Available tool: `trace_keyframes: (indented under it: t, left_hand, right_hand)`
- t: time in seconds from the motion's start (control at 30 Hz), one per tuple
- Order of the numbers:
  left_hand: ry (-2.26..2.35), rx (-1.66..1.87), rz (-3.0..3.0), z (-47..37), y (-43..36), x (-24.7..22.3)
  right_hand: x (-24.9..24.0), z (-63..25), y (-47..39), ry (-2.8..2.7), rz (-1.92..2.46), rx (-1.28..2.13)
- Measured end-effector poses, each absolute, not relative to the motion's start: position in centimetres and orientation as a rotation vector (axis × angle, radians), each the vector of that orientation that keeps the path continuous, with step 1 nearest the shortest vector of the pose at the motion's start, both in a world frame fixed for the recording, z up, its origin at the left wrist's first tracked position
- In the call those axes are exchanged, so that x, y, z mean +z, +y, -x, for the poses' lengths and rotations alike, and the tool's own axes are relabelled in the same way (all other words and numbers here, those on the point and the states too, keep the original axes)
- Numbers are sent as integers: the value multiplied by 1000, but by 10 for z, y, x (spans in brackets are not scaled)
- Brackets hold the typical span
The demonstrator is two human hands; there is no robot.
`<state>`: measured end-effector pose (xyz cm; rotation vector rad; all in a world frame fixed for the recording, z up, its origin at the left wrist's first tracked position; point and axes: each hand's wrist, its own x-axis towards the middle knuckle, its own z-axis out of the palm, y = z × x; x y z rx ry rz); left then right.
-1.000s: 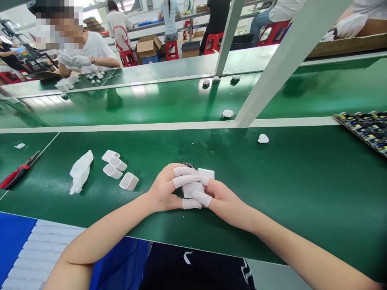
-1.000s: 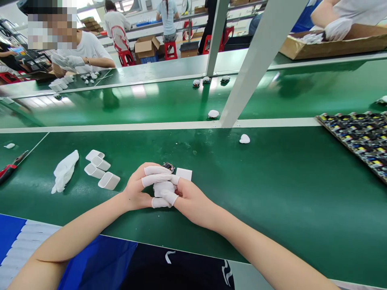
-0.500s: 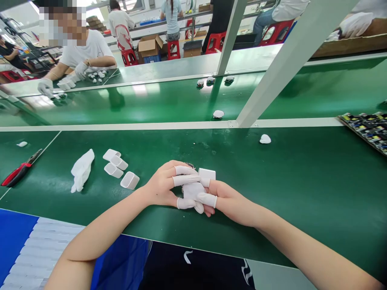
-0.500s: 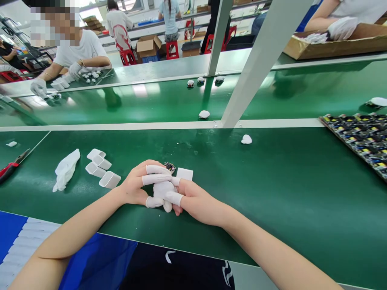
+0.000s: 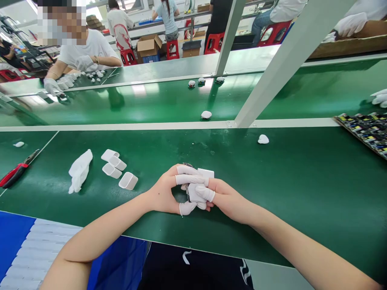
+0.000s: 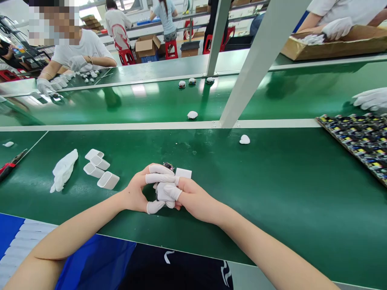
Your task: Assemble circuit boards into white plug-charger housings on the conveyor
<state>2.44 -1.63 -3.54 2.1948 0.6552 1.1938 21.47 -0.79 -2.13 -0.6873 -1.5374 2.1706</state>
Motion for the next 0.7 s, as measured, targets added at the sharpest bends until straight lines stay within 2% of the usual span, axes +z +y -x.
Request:
trace_keyframes:
  t: [0.1, 0.27, 0.47, 0.7]
  left_hand:
    - [615, 1197, -2138, -22, -14, -39]
    - [621, 1181, -2119, -20, -13, -43]
    - [568, 1090, -2096, -19, -13, -45]
    - [622, 1090, -2074, -18, -13, -47]
  right_hand:
    - [-14, -217, -6, -1546, 642, 2250]
    - [-10, -220, -5, -1634, 747, 2162]
    - [-5, -231, 4, -1841, 593, 2357]
    - [-8, -231, 3, -1869, 787, 2223]
